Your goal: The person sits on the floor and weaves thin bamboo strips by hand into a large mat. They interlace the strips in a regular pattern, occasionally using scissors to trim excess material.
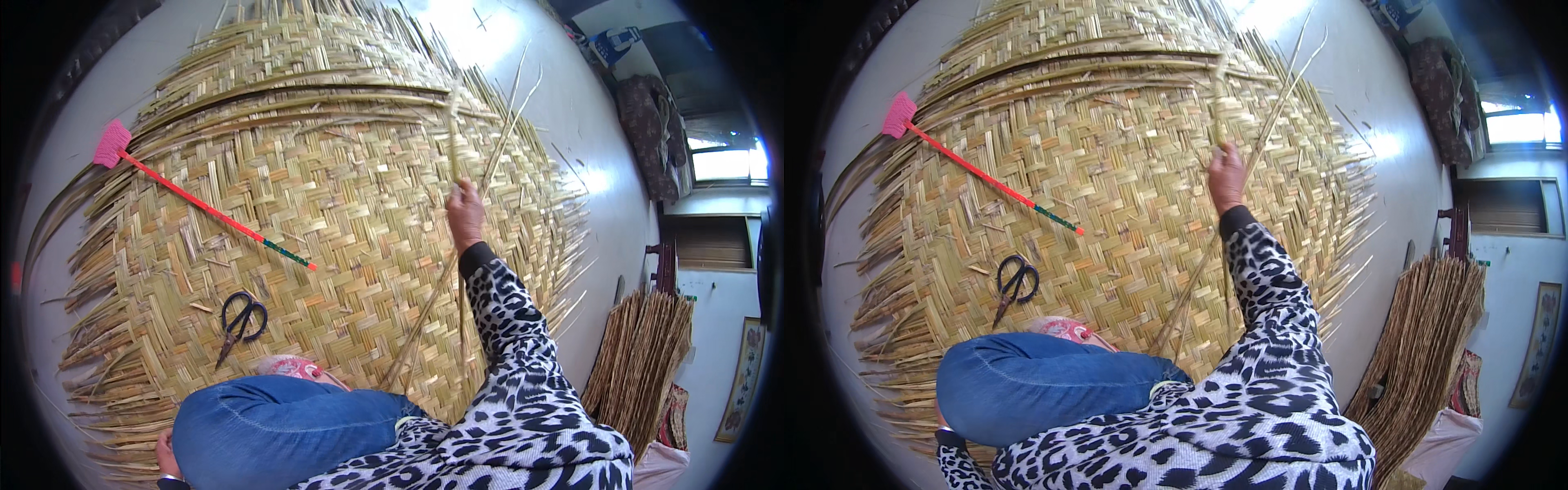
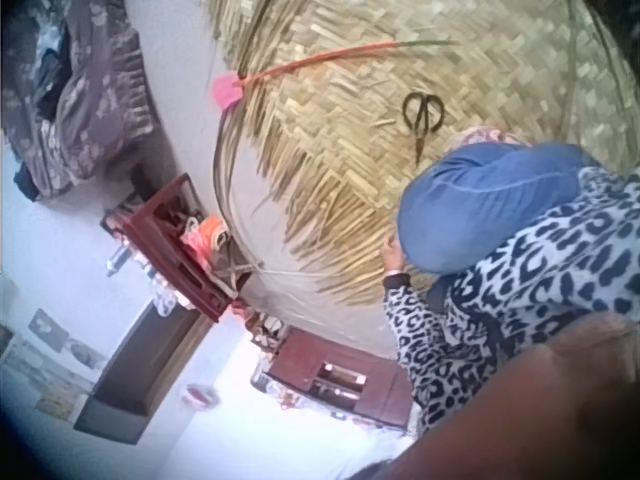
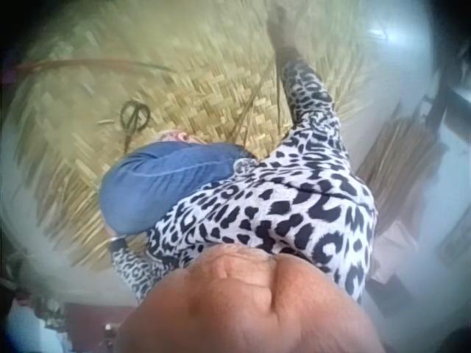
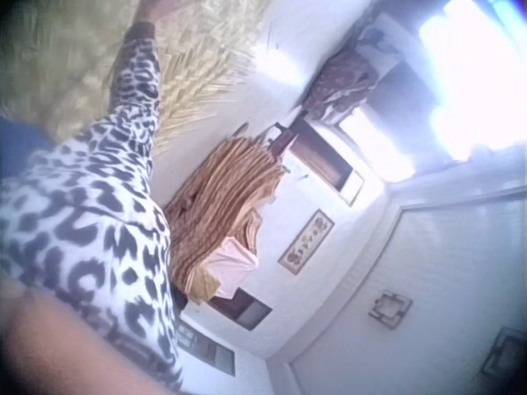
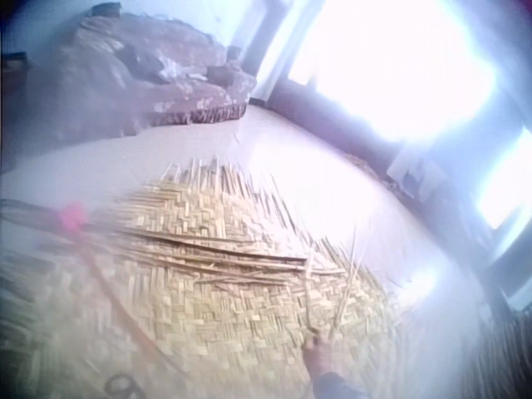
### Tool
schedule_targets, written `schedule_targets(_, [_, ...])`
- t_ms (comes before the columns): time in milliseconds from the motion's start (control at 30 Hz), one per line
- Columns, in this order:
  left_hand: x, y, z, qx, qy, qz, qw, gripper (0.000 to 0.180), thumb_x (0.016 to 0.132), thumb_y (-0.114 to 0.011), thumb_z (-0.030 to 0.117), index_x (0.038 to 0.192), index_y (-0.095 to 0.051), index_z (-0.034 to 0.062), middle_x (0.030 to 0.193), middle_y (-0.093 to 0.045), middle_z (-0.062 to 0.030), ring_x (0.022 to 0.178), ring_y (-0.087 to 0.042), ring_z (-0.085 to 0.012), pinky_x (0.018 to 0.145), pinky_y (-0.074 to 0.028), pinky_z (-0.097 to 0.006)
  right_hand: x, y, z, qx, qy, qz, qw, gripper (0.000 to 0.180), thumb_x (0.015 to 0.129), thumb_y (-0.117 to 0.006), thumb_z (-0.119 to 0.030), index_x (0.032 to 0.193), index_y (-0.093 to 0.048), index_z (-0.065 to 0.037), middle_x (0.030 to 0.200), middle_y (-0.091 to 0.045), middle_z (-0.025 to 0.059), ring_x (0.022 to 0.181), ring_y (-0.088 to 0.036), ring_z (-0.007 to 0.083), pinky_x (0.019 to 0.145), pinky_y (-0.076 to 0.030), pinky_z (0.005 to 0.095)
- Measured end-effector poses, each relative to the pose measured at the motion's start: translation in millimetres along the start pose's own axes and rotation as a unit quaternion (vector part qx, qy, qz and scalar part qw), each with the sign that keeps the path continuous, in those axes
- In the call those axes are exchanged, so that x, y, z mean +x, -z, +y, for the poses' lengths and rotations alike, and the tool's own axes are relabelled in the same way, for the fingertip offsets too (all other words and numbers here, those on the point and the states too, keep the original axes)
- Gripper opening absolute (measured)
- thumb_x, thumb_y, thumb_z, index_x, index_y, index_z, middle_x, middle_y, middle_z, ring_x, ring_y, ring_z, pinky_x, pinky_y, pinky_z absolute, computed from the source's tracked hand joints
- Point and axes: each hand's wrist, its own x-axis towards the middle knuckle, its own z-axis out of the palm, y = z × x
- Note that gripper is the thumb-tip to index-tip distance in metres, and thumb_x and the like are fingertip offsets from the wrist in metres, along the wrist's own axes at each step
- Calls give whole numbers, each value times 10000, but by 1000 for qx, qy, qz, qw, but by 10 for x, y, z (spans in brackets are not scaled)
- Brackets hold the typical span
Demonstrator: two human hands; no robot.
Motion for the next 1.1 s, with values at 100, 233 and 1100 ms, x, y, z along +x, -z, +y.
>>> schedule_targets(100, [31,-314,969,30,-100,101,989,149,945,-549,83,1063,-587,0,982,-591,-30,897,-557,-123,824,-463,-265,28,-490,-1197,151,189,-80,967,178,944,-544,-89,1109,-593,-44,759,-624,135,661,-599,213,621,-493,357])
schedule_targets(233, [-430,-657,2515,226,-356,264,867,194,905,-567,24,1095,-572,-16,1050,-618,-95,970,-598,-228,892,-467,-329,-479,-1261,-3012,209,362,-184,890,254,891,-560,-7,1130,-593,-86,735,-593,146,610,-568,218,585,-490,327])
schedule_targets(1100, [-2161,-847,604,178,-41,458,870,167,918,-592,216,929,-632,55,800,-624,-183,741,-609,-390,630,-476,-452,-4256,-2095,-4423,329,810,-349,336,199,776,-607,-194,964,-600,-130,954,-592,41,942,-573,247,817,-458,392])
